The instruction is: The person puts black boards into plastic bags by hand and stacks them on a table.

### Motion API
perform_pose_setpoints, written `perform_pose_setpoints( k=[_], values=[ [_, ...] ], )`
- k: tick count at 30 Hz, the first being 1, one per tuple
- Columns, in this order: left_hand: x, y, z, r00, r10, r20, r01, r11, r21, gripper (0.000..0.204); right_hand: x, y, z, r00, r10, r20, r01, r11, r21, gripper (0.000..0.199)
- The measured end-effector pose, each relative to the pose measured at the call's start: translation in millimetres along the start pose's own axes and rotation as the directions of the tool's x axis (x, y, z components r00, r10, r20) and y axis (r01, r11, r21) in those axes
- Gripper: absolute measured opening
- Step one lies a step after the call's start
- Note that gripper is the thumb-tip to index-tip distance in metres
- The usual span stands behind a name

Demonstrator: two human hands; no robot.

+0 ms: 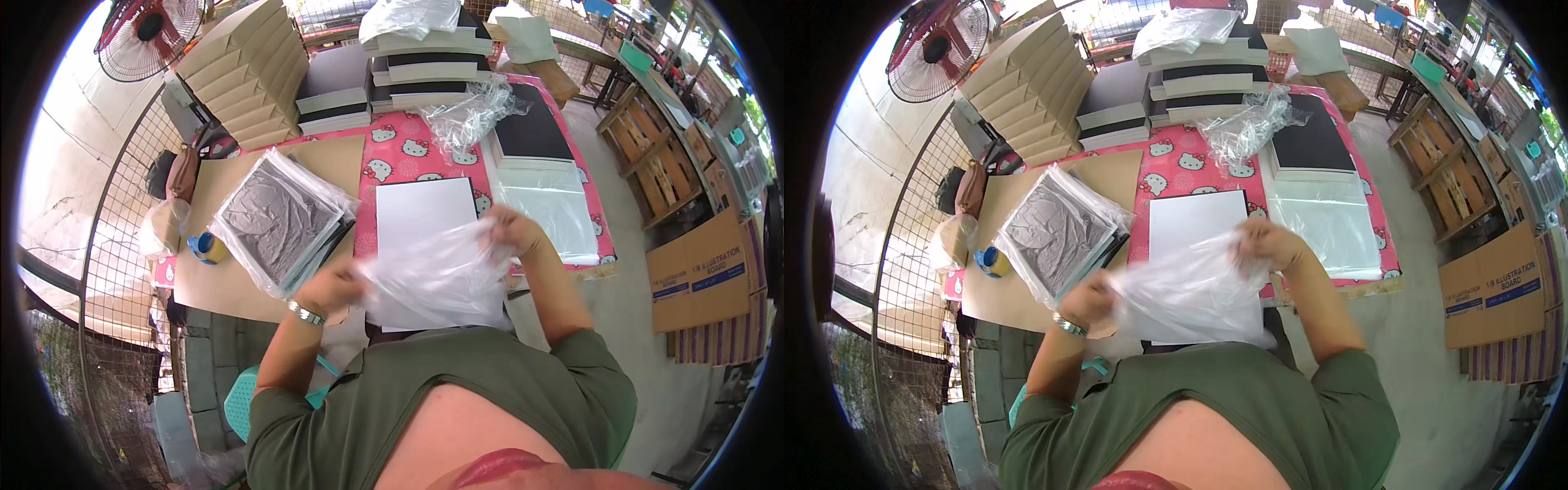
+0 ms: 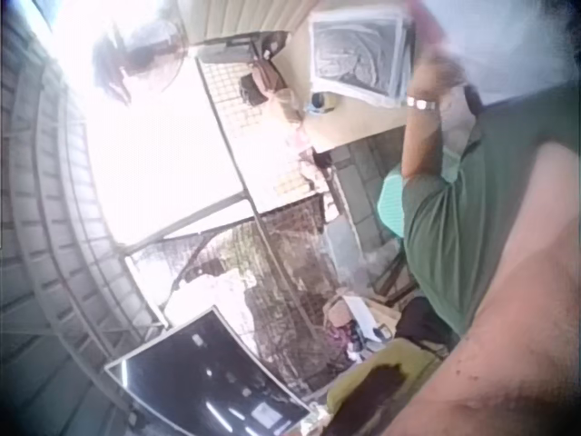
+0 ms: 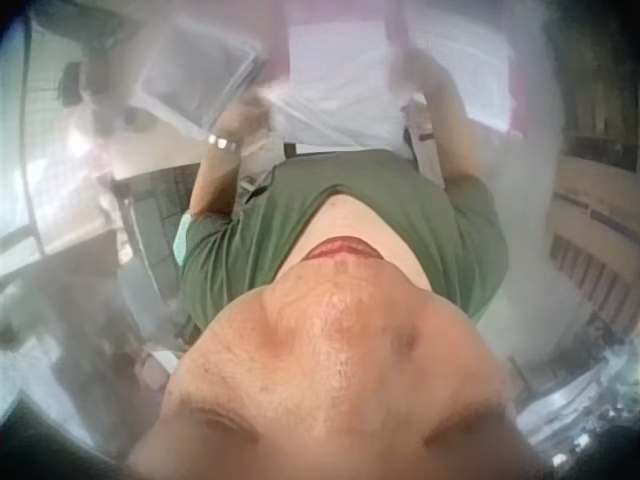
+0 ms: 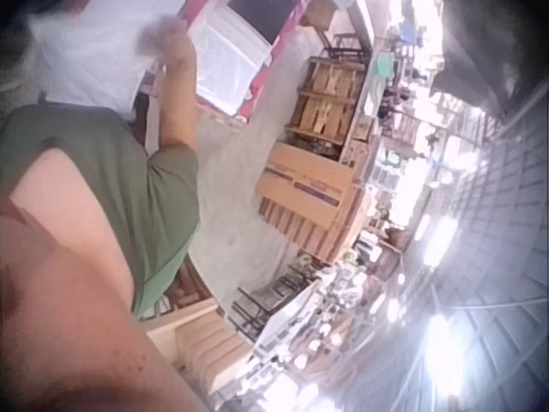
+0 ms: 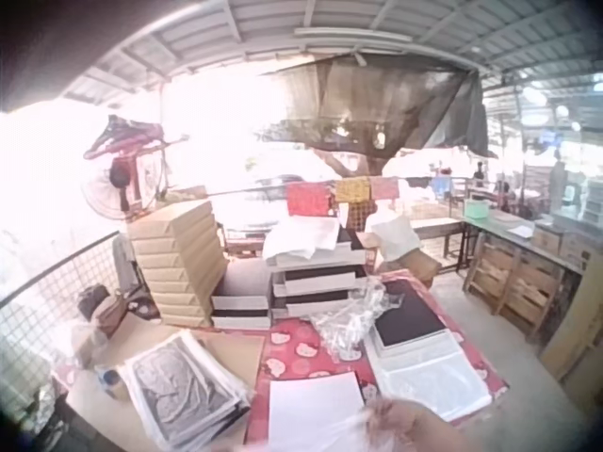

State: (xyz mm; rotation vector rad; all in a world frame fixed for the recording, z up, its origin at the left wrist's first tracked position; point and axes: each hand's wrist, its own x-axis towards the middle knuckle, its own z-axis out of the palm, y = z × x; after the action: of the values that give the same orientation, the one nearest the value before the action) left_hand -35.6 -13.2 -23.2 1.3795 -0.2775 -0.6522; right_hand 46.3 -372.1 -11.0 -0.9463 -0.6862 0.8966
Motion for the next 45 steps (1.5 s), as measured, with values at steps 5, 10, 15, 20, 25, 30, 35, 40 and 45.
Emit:
perform_pose_setpoints(
  k=[5, 10, 15, 20, 25, 30, 35, 40, 45],
  values=[
    [2.7, 20.8, 7.2, 0.991, 0.042, -0.128, -0.107, 0.820, -0.562, 0.026, -5.8, 19.3, -4.4, 0.988, -0.002, -0.152, -0.025, 0.985, -0.171, 0.016],
    [19.8, -41.7, -7.7, 0.974, 0.158, 0.163, -0.116, 0.963, -0.242, 0.038, 9.5, 5.8, 4.0, 0.763, -0.177, -0.622, 0.408, 0.878, 0.250, 0.009],
    [17.6, 24.0, -3.1, 0.934, 0.219, -0.281, -0.355, 0.638, -0.683, 0.037, -1.3, 1.8, -4.7, 0.938, 0.249, -0.241, -0.338, 0.812, -0.476, 0.017],
    [38.1, -33.9, 15.9, 0.994, -0.098, 0.047, 0.088, 0.980, 0.176, 0.031, 11.4, 2.4, -15.9, 0.747, -0.362, -0.557, 0.428, 0.904, -0.012, 0.012],
    [66.4, -12.2, -7.4, 0.935, 0.241, -0.261, -0.314, 0.903, -0.293, 0.030, -11.6, 25.2, -54.2, 0.939, 0.033, -0.342, 0.087, 0.941, 0.328, 0.013],
    [62.0, -28.6, -39.2, 0.989, 0.002, -0.150, -0.092, 0.797, -0.597, 0.044, -12.5, 12.0, -50.1, 0.909, -0.040, -0.414, -0.005, 0.994, -0.107, 0.016],
    [89.4, -64.3, -50.4, 0.992, -0.095, -0.077, 0.094, 0.995, -0.017, 0.039, -6.6, 18.9, -76.3, 0.813, -0.175, -0.555, 0.260, 0.963, 0.077, 0.022],
    [138.5, -40.9, -78.0, 0.950, -0.090, -0.299, -0.120, 0.779, -0.616, 0.031, 8.6, 53.5, -128.7, 0.749, 0.024, -0.662, 0.063, 0.992, 0.107, 0.024],
    [227.3, -78.6, -104.4, 0.640, -0.008, -0.768, 0.275, 0.936, 0.219, 0.037, 44.1, 101.0, -184.3, 0.317, -0.517, -0.795, -0.676, 0.465, -0.571, 0.026]
  ],
)
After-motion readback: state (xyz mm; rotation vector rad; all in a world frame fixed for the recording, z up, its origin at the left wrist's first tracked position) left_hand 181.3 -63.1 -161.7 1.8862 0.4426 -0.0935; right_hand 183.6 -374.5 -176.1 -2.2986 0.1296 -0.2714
